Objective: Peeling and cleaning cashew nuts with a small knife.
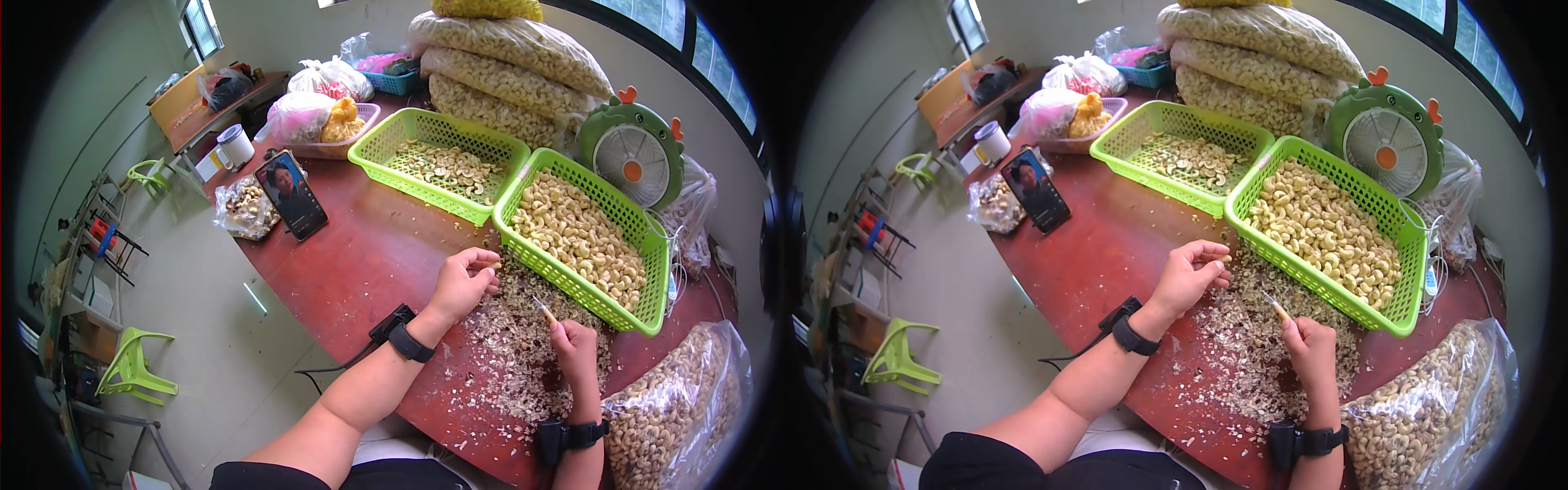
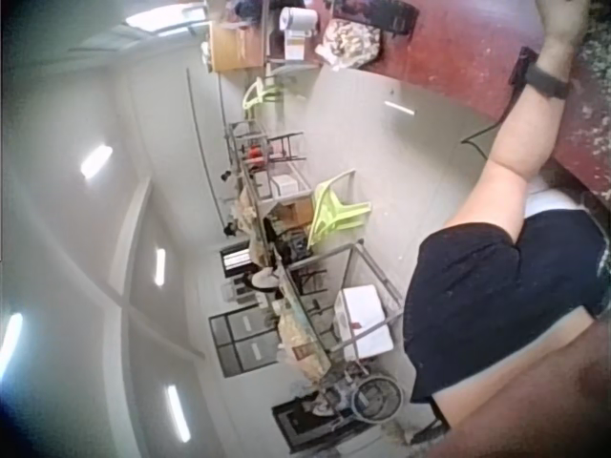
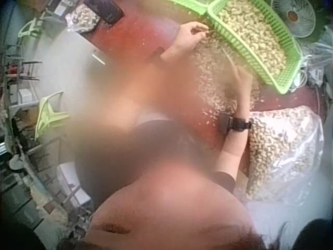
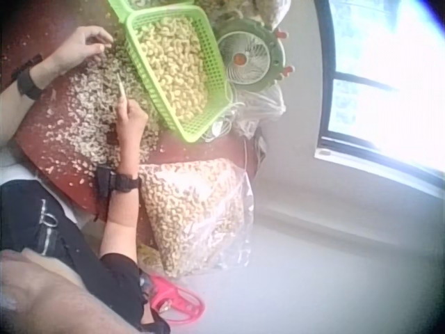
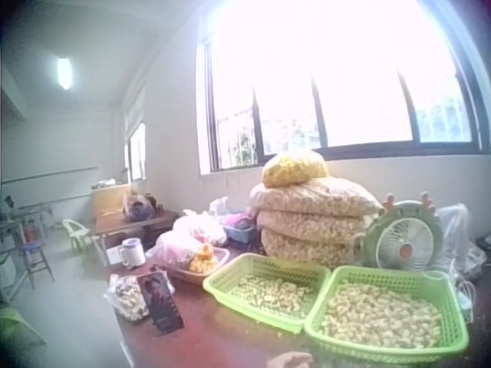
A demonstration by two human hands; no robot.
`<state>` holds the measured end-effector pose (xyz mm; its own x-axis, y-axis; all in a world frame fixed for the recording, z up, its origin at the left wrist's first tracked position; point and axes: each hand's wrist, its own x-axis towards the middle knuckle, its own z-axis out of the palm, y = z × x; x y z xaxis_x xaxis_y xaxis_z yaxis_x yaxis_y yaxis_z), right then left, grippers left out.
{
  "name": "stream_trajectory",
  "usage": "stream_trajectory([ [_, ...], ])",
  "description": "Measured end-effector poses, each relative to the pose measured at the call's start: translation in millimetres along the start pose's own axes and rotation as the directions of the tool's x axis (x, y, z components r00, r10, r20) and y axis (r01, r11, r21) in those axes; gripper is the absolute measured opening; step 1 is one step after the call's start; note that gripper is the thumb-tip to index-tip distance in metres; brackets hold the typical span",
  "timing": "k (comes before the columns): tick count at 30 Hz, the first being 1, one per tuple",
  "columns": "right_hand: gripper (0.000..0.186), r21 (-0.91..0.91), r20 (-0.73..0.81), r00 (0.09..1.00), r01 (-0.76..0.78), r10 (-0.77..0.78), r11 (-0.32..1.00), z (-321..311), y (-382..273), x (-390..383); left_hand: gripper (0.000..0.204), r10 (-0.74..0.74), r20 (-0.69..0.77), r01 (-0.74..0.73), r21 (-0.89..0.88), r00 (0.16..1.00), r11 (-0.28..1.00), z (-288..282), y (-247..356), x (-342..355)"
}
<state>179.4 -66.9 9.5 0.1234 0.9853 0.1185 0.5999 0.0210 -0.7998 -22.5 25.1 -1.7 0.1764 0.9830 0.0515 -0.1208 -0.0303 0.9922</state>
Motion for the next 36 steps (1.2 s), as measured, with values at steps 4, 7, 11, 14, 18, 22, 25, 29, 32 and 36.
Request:
stream_trajectory([
  [4, 0.031, 0.021, 0.003, 1.0, -0.017, 0.017, 1.0, -8, 7, 0, 0.023, -0.162, 0.128, 0.191, -0.262, 0.978, 0.946, 7, 10, 0],
  [7, 0.033, 0.082, 0.056, 0.998, -0.015, 0.011, 0.996, 0, 2, 1, 0.025, -0.236, 0.216, 0.304, -0.382, 0.948, 0.872, -4, 12, -4],
  [11, 0.034, 0.113, 0.081, 0.997, -0.027, 0.018, 0.993, -1, 1, 2, 0.029, -0.231, 0.296, 0.348, -0.445, 0.927, 0.825, -6, 16, -4],
  [14, 0.035, 0.161, 0.101, 0.994, -0.061, 0.045, 0.985, -7, 1, 0, 0.033, -0.202, 0.334, 0.341, -0.438, 0.921, 0.832, 1, 18, -4],
  [18, 0.035, 0.195, 0.112, 0.992, -0.085, 0.064, 0.977, -7, -2, -1, 0.037, -0.218, 0.366, 0.364, -0.396, 0.905, 0.843, 2, 21, -7],
  [22, 0.034, 0.154, 0.131, 0.991, -0.059, 0.039, 0.986, 0, -4, 3, 0.039, -0.202, 0.36, 0.328, -0.333, 0.911, 0.884, -5, 23, -10],
  [25, 0.033, 0.177, 0.111, 0.993, -0.061, 0.041, 0.982, -1, -6, -1, 0.039, -0.191, 0.341, 0.302, -0.307, 0.92, 0.902, 0, 21, -13],
  [29, 0.031, 0.219, 0.117, 0.989, -0.109, 0.085, 0.97, -5, -4, -4, 0.033, -0.181, 0.384, 0.307, -0.295, 0.905, 0.905, 5, 16, -10],
  [32, 0.03, 0.181, 0.118, 0.992, -0.068, 0.047, 0.981, 0, 5, -2, 0.028, -0.188, 0.386, 0.346, -0.395, 0.903, 0.851, 6, 13, -11],
  [36, 0.031, 0.25, 0.148, 0.983, -0.145, 0.111, 0.957, 1, -5, -2, 0.024, -0.231, 0.367, 0.373, -0.386, 0.901, 0.844, 3, 14, -12],
])
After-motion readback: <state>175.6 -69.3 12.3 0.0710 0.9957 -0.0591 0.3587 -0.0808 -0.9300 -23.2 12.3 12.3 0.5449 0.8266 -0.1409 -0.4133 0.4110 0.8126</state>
